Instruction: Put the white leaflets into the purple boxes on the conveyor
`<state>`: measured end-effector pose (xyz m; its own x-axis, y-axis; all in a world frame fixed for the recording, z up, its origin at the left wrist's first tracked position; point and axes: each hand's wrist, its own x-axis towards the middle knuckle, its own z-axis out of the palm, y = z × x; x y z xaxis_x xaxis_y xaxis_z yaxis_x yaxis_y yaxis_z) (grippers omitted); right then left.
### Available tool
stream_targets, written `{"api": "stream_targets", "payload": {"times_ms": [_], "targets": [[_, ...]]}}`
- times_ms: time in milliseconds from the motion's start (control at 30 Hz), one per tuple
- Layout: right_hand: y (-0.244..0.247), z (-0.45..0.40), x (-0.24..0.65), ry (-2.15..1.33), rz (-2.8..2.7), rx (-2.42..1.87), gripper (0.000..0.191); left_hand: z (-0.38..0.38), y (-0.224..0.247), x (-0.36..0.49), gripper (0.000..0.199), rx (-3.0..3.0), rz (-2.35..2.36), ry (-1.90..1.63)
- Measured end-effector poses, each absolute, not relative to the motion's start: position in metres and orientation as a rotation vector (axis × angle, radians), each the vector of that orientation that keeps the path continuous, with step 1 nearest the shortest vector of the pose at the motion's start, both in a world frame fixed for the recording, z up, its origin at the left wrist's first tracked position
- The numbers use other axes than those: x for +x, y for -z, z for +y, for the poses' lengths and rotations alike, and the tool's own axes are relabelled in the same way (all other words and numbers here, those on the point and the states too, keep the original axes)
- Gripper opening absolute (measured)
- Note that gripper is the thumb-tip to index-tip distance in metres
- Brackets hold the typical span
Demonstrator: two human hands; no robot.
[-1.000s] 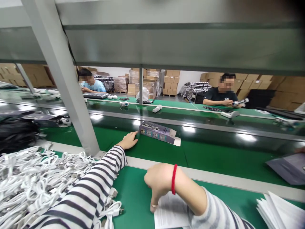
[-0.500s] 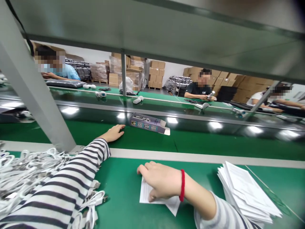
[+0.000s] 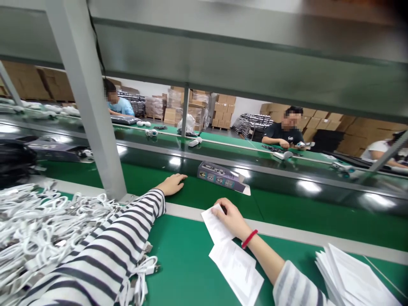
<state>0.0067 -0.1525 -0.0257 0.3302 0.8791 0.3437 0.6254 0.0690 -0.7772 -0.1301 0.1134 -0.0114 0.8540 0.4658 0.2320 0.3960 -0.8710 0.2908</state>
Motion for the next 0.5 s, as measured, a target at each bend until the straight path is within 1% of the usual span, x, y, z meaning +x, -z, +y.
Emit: {"api": "stream_targets", "payload": {"times_ms": [67,200,333,500], "targets": [[0.034,-0.150,0.010,-0.183,-1.387,-1.677,0.015,0.114,0.010,-0.132,0.047,2.772,0.660,-0.445],[0.039,-0.147,0.007,-0.110,-1.384,-1.753,0.016,0.114,0.008,-0.135,0.046,2.708,0.613,-0.491],[0.039,-0.150,0.004,-0.128,-1.356,-1.783,0.020,0.109,0.007,-0.136,0.041,2.658,0.583,-0.546],[0.041,-0.149,0.013,-0.230,-1.194,-1.724,0.032,0.105,0.009,-0.137,0.038,2.691,0.526,-0.562]]}}
